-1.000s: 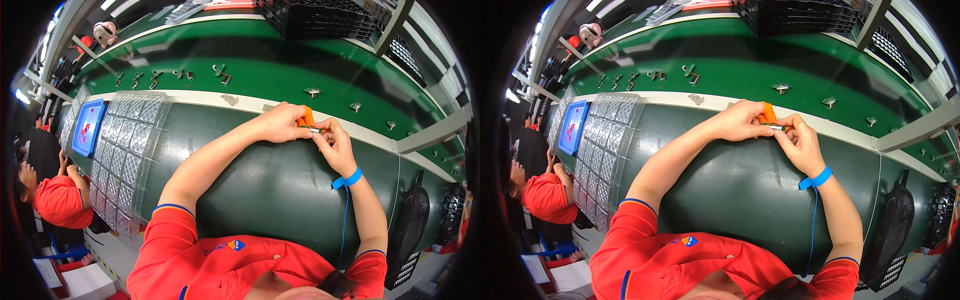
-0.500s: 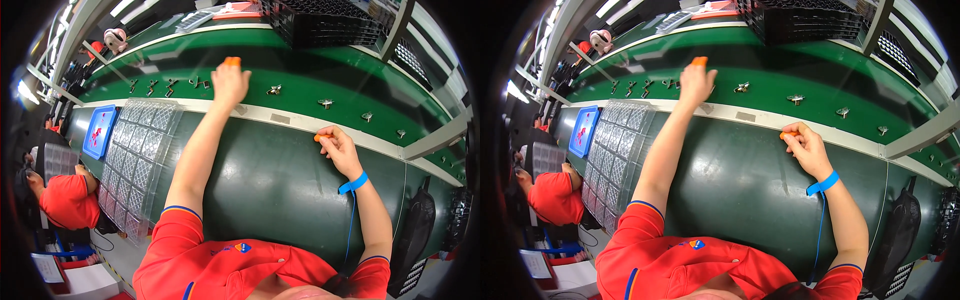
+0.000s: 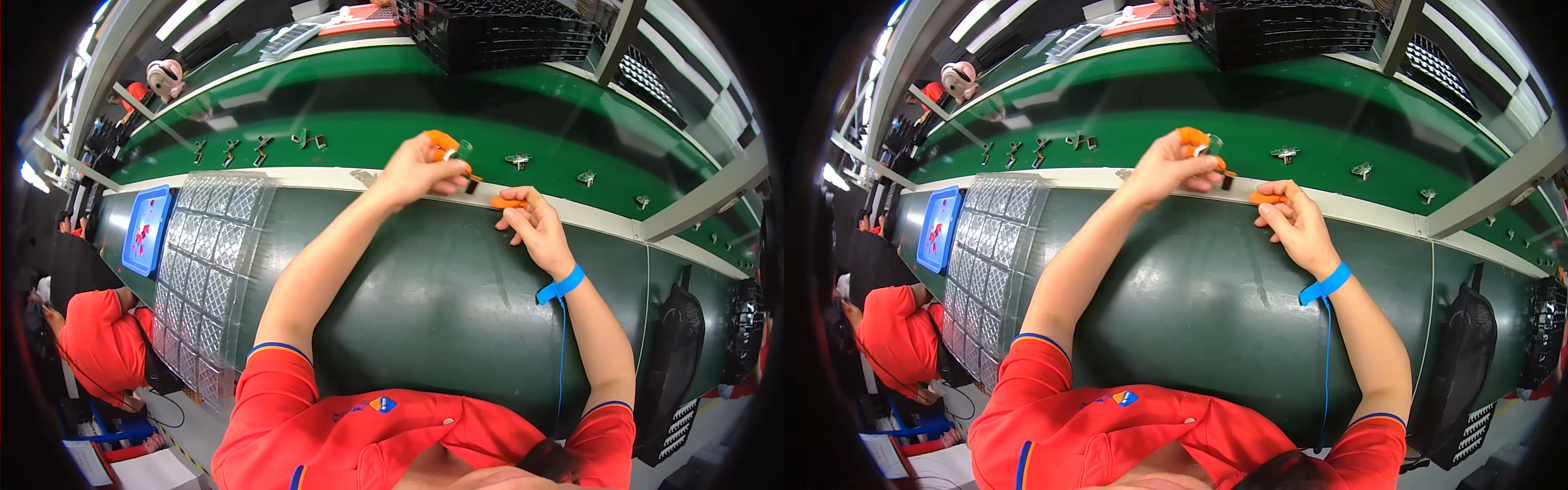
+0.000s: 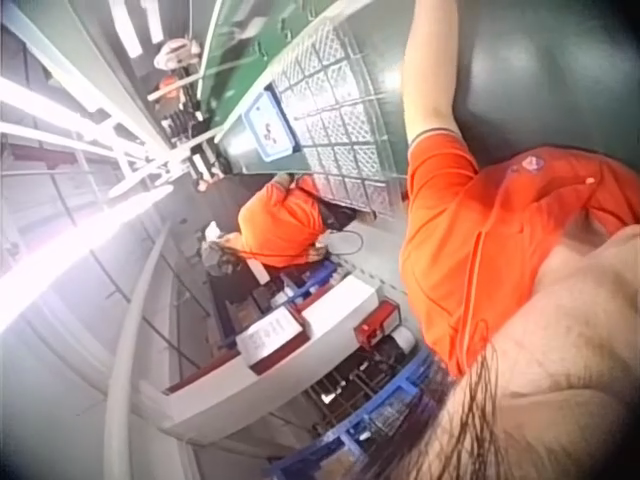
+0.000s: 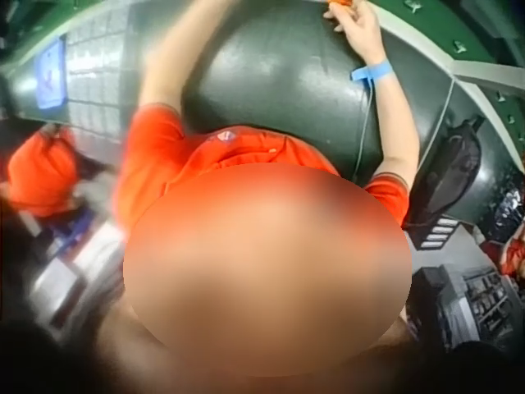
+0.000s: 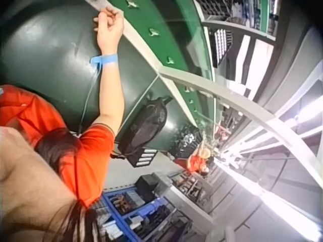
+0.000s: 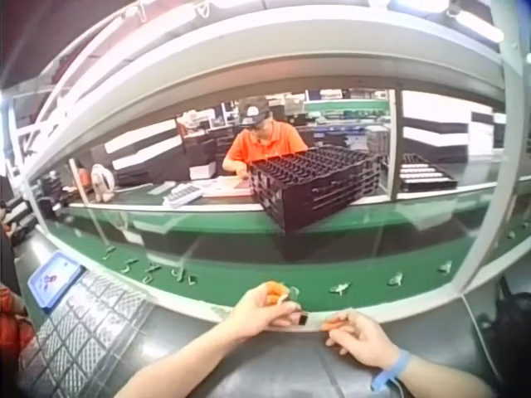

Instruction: The person assembles small electronic components by hand, snapping green parts onto orange housings.

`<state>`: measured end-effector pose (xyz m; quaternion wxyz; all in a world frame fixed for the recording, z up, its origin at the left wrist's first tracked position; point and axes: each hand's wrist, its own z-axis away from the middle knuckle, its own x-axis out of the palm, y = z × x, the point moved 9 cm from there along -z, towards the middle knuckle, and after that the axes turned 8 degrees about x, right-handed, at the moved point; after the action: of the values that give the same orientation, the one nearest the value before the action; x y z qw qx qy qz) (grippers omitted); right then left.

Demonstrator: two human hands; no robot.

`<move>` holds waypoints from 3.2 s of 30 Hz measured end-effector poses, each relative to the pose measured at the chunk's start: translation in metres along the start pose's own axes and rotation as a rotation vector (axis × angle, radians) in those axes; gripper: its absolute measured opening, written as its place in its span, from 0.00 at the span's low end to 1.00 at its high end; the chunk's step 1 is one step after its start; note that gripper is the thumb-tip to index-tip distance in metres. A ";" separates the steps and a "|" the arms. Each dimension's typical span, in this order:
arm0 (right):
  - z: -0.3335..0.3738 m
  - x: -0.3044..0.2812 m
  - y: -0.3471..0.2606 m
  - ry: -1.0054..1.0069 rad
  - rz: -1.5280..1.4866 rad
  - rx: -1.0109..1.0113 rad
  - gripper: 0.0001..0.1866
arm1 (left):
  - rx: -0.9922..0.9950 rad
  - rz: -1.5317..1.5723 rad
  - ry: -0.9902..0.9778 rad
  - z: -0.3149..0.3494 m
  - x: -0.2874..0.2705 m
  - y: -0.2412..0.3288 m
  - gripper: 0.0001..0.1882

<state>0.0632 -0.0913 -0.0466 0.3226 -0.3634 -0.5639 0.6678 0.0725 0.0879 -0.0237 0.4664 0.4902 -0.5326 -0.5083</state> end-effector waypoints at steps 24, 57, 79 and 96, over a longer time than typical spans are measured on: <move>0.037 0.012 -0.069 0.334 0.671 -0.776 0.10 | -0.188 0.026 -0.274 0.011 0.046 -0.027 0.13; 0.006 -0.001 -0.018 0.116 0.304 -0.233 0.12 | 0.021 -0.392 -0.428 0.014 0.058 -0.015 0.14; 0.000 0.003 0.004 -0.043 0.116 0.042 0.11 | 0.335 -1.492 0.379 -0.014 -0.081 0.020 0.23; 0.000 0.001 -0.002 -0.013 0.031 -0.001 0.14 | 0.133 -0.197 0.188 -0.013 -0.068 0.009 0.14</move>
<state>0.0627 -0.0905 -0.0447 0.3081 -0.3679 -0.5607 0.6748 0.0908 0.1547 -0.0139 0.4288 0.6152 -0.4685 -0.4671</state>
